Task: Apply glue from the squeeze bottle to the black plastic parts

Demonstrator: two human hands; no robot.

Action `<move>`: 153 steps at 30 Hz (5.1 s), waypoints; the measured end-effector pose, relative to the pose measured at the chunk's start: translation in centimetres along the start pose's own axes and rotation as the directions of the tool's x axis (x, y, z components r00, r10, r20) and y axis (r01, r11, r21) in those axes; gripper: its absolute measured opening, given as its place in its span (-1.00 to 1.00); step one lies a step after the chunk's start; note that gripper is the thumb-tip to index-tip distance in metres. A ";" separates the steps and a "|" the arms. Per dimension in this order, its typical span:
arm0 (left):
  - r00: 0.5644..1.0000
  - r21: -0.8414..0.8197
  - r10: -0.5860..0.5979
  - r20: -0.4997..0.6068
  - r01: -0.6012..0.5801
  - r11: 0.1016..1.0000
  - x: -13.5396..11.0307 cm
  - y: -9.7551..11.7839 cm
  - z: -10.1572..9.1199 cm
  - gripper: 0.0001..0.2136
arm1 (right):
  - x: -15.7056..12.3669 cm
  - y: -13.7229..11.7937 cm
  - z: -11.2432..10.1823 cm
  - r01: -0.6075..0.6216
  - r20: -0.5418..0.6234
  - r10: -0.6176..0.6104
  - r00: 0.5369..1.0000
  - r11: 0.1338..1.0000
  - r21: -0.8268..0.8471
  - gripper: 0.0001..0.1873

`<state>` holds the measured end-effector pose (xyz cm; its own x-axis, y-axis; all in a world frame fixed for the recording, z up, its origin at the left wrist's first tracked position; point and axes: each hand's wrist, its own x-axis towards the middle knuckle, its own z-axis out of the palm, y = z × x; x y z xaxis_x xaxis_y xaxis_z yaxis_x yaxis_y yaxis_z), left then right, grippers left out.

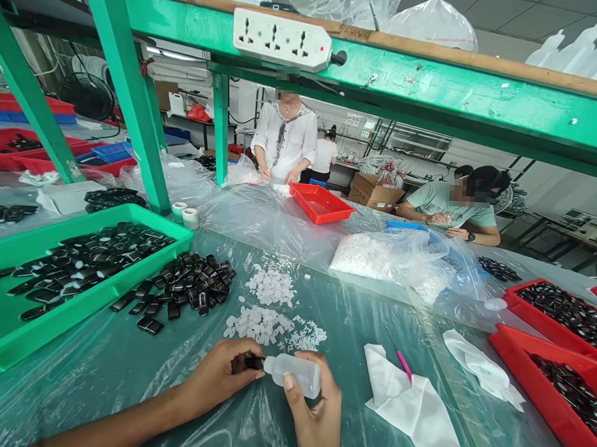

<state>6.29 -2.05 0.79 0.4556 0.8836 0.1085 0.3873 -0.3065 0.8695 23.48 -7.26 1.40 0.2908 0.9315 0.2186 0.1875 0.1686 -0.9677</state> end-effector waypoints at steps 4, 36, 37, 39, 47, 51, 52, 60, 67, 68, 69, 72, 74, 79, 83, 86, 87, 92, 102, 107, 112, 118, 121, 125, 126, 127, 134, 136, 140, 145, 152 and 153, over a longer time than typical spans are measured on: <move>1.000 -0.020 0.007 0.006 -0.007 1.000 -0.1 0.0 0.0 -0.90 | 0.0 -0.1 0.0 0.014 -0.005 -0.014 1.000 1.000 0.006 -0.69; 1.000 -0.032 0.015 0.027 -0.014 0.999 0.1 0.3 -0.4 -0.77 | 0.1 -0.2 -0.1 0.039 -0.025 -0.041 0.999 0.998 -0.051 -0.66; 0.999 -0.033 0.019 0.028 -0.018 0.999 0.1 0.3 -0.4 -0.78 | 0.1 -0.2 -0.1 0.034 -0.021 -0.035 0.999 0.998 -0.046 -0.66; 0.999 -0.040 0.025 0.031 -0.024 0.999 0.1 0.3 -0.4 -0.79 | 0.1 -0.2 -0.1 0.014 -0.014 -0.014 1.000 0.999 -0.033 -0.65; 0.999 -0.043 0.027 0.032 -0.026 0.999 0.1 0.6 -0.4 -0.79 | 0.0 -0.4 0.0 0.016 -0.033 -0.017 0.999 0.999 -0.048 -0.62; 0.999 -0.037 0.023 0.031 -0.021 0.999 0.1 0.5 -0.5 -0.77 | -0.1 -0.4 0.1 0.028 -0.050 -0.030 0.998 0.998 -0.047 -0.63; 0.999 -0.037 0.025 0.033 -0.023 0.999 0.1 0.5 -0.4 -0.78 | -0.1 -0.4 0.1 0.026 -0.045 -0.028 0.999 0.999 -0.041 -0.63; 0.999 -0.207 -0.012 0.039 0.019 0.978 0.1 0.4 -0.2 -0.77 | 0.3 -0.1 -0.2 -0.092 -0.003 0.093 0.996 0.991 0.093 -0.61; 0.999 -0.218 -0.029 0.018 0.032 0.975 0.1 0.1 0.0 -0.78 | 0.4 -0.3 -0.3 -0.091 -0.065 0.099 0.993 0.989 0.116 -0.60; 0.999 -0.213 -0.029 0.016 0.031 0.977 0.1 0.1 0.0 -0.78 | 0.3 -0.4 -0.2 -0.082 -0.068 0.089 0.994 0.991 0.105 -0.60; 1.000 -0.204 -0.027 0.012 0.029 0.979 0.1 0.1 -0.1 -0.78 | 0.3 -0.5 -0.2 -0.073 -0.070 0.080 0.994 0.993 0.091 -0.61; 1.000 -0.162 -0.011 -0.002 0.010 0.987 0.0 0.2 -0.1 -0.80 | 0.0 -0.6 -0.1 -0.033 -0.052 0.035 0.998 0.999 0.032 -0.62; 1.000 -0.145 0.002 -0.001 -0.002 0.989 0.0 0.3 -0.2 -0.82 | -0.1 -0.5 -0.1 0.002 -0.045 -0.002 0.999 1.000 -0.017 -0.63; 1.000 -0.109 0.010 -0.003 -0.011 0.994 -0.2 0.3 -0.2 -0.84 | -0.3 -0.1 -0.2 0.097 -0.027 -0.100 0.995 0.991 -0.086 -0.68; 1.000 -0.085 0.008 0.002 -0.008 0.996 -0.1 0.2 -0.2 -0.84 | -0.4 0.1 -0.3 0.122 -0.017 -0.126 0.992 0.982 -0.146 -0.68; 1.000 -0.078 0.008 0.003 -0.007 0.997 -0.1 0.2 -0.3 -0.85 | -0.5 0.0 -0.3 0.117 0.002 -0.118 0.993 0.980 -0.164 -0.69; 1.000 -0.082 0.008 0.006 -0.007 0.997 0.0 0.2 -0.3 -0.86 | -0.5 -0.1 -0.3 0.111 0.006 -0.112 0.994 0.981 -0.158 -0.69; 1.000 -0.128 -0.007 0.009 0.008 0.992 -0.1 0.4 -0.2 -0.86 | -0.2 -0.5 -0.3 0.007 -0.001 -0.007 1.000 1.000 -0.027 -0.69; 1.000 -0.165 -0.009 0.007 0.010 0.986 -0.1 0.3 -0.2 -0.86 | -0.1 -0.6 -0.2 -0.059 -0.026 0.061 0.998 0.996 0.063 -0.67; 1.000 -0.084 0.000 0.006 0.001 0.996 -0.2 0.3 -0.2 -0.87 | -0.5 -0.1 -0.1 0.032 -0.028 -0.033 0.999 0.998 -0.047 -0.68; 1.000 -0.016 0.011 -0.001 -0.011 1.000 -0.3 0.5 -0.2 -0.89 | -0.7 0.0 -0.1 0.092 -0.033 -0.098 0.995 0.987 -0.135 -0.69; 1.000 -0.021 0.006 0.006 -0.006 1.000 -0.2 0.3 -0.1 -0.90 | -0.6 -0.3 -0.1 0.054 -0.001 -0.054 0.999 0.998 -0.027 -0.71; 1.000 -0.042 0.000 0.014 0.000 0.999 -0.2 0.2 0.0 -0.88 | -0.7 -0.3 -0.1 0.049 -0.004 -0.049 0.999 0.999 0.002 -0.70; 0.998 -0.082 0.005 0.056 -0.001 0.997 -0.3 0.5 -0.1 -0.85 | -0.7 -0.3 -0.1 0.062 -0.011 -0.062 0.998 0.998 -0.014 -0.69; 0.998 -0.094 0.008 0.068 -0.002 0.996 -0.3 0.6 -0.2 -0.82 | -0.7 -0.3 -0.2 0.054 -0.020 -0.054 0.998 0.998 -0.023 -0.69; 0.997 -0.103 0.013 0.077 -0.005 0.995 -0.3 0.7 -0.2 -0.81 | -0.6 -0.4 -0.2 0.045 -0.030 -0.046 0.999 0.999 -0.031 -0.68; 0.998 -0.070 0.042 0.049 -0.039 0.997 -0.1 0.6 -0.4 -0.86 | -0.5 -0.3 -0.3 0.085 -0.047 -0.089 0.995 0.994 -0.075 -0.69; 0.998 -0.049 0.038 0.048 -0.036 0.998 -0.1 0.4 -0.3 -0.87 | -0.6 -0.1 -0.3 0.118 -0.052 -0.124 0.991 0.988 -0.100 -0.69; 0.998 -0.015 0.046 0.045 -0.046 0.999 -0.2 0.2 -0.2 -0.89 | -0.7 0.2 -0.3 0.136 -0.045 -0.144 0.989 0.978 -0.156 -0.69; 0.998 -0.025 0.042 0.056 -0.041 0.999 -0.2 0.2 -0.1 -0.88 | -0.6 0.2 -0.3 0.146 -0.039 -0.150 0.988 0.985 -0.091 -0.70; 0.998 -0.058 0.045 0.042 -0.043 0.997 -0.3 0.1 0.0 -0.90 | -0.6 0.1 -0.1 0.124 -0.034 -0.128 0.991 0.988 -0.096 -0.68; 0.998 -0.060 0.045 0.037 -0.042 0.997 -0.3 0.1 0.0 -0.90 | -0.7 0.1 -0.1 0.132 -0.036 -0.137 0.990 0.986 -0.105 -0.68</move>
<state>6.14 -2.34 0.82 0.5021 0.8551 0.1291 0.3187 -0.3218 0.8916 23.43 -7.89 1.19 0.2963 0.8873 0.3534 0.3218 0.2556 -0.9116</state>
